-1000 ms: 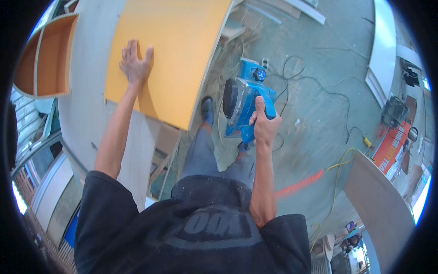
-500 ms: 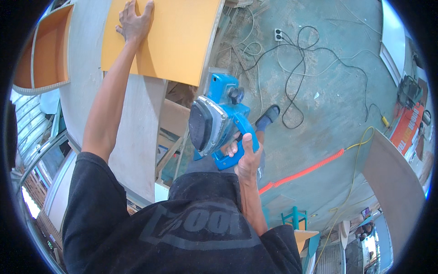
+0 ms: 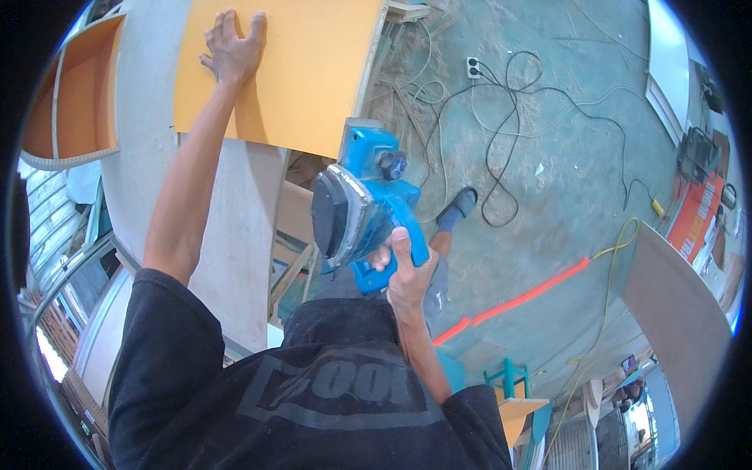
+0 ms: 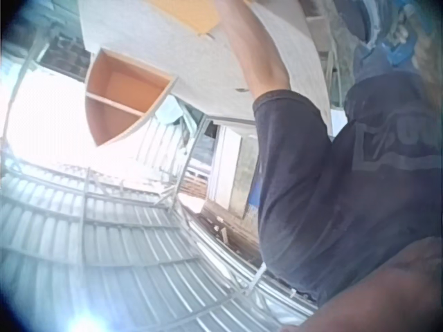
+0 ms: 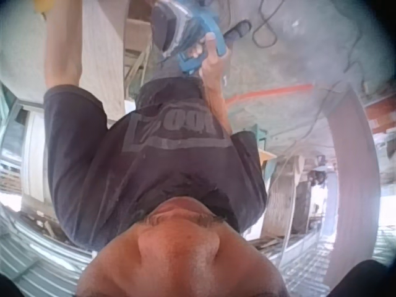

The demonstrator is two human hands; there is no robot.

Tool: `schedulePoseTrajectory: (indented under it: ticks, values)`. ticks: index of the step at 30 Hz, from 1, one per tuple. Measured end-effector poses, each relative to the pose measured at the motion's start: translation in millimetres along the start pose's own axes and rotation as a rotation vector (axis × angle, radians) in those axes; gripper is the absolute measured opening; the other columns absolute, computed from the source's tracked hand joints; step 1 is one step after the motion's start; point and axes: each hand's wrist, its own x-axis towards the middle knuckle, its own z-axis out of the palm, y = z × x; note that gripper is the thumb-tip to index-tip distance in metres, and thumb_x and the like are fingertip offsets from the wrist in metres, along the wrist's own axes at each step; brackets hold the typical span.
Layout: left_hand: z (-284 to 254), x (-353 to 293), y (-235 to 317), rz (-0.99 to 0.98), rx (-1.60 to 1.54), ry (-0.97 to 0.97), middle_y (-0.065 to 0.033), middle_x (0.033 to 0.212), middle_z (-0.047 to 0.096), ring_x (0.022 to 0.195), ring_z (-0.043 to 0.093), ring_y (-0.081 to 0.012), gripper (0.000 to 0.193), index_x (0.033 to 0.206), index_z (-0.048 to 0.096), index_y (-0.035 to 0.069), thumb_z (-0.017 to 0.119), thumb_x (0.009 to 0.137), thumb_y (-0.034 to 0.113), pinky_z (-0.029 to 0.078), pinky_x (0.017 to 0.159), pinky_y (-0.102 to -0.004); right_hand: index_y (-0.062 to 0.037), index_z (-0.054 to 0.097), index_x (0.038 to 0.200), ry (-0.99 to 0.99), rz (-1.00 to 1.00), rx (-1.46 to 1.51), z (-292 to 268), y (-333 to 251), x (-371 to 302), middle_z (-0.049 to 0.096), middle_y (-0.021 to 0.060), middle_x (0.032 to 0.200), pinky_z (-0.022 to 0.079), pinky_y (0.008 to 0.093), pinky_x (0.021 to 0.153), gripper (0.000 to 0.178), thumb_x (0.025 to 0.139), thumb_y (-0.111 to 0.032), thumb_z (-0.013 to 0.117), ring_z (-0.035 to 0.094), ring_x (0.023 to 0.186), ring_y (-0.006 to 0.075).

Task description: The person sands the edges of a yellow wooden board using a hand-held power sander and then drills a screw into it.

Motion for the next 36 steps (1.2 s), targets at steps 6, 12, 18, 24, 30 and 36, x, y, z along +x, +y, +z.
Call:
schedulePoseTrajectory:
  ticks: [6,12,18,24,30,36]
  values:
    - [-4,-2,6,-0.016,-0.004,-0.028,-0.0132,0.171,0.024,0.159,0.011,-0.0392,0.094,0.163,0.03,0.01,0.045,0.094,0.073,0.004,0.123,-0.0679,-0.0003,0.061,0.086,-0.011,-0.046,-0.021,17,-21,30,0.056,0.0057,0.065,0.045,0.0305,0.052,0.033,0.102,-0.028,0.07,0.055,0.056,0.0152]
    - [-4,0,8,-0.02,0.02,-0.044,-0.0125,0.171,0.024,0.159,0.012,-0.0385,0.093,0.163,0.03,0.011,0.047,0.095,0.072,0.004,0.123,-0.0679,-0.0003,0.06,0.092,-0.019,-0.031,-0.085,33,-47,55,0.054,0.0045,0.067,0.047,0.0303,0.053,0.036,0.105,-0.034,0.065,0.053,0.059,0.0124]
    - [-4,2,12,-0.022,0.063,-0.036,-0.0112,0.17,0.027,0.159,0.015,-0.0374,0.088,0.162,0.033,0.012,0.05,0.096,0.068,0.006,0.122,-0.0678,-0.0015,0.06,0.091,0.01,-0.047,-0.121,55,-74,86,0.054,0.0039,0.067,0.046,0.0295,0.052,0.036,0.104,-0.034,0.065,0.053,0.059,0.0118]
    - [-6,5,16,-0.031,0.07,-0.039,-0.0108,0.17,0.027,0.158,0.016,-0.0375,0.085,0.162,0.034,0.012,0.052,0.097,0.065,0.006,0.122,-0.0682,-0.0008,0.061,0.085,0.035,-0.063,-0.101,82,-110,120,0.054,0.004,0.066,0.043,0.0296,0.051,0.039,0.101,-0.035,0.07,0.052,0.056,0.0132]
    - [-6,6,16,-0.019,0.096,-0.038,-0.0098,0.17,0.027,0.158,0.016,-0.0383,0.084,0.162,0.034,0.013,0.053,0.097,0.063,0.007,0.121,-0.0686,-0.003,0.06,0.083,0.039,-0.065,-0.109,104,-141,161,0.053,0.0027,0.065,0.042,0.0281,0.051,0.04,0.101,-0.037,0.07,0.051,0.056,0.0124]
    - [-7,9,18,-0.019,0.102,-0.054,-0.0095,0.171,0.026,0.158,0.016,-0.0388,0.084,0.162,0.033,0.013,0.055,0.097,0.061,0.008,0.121,-0.0697,-0.0046,0.058,0.083,0.02,-0.072,-0.139,131,-183,206,0.052,0.0016,0.065,0.043,0.0274,0.051,0.042,0.1,-0.041,0.07,0.052,0.055,0.0119]
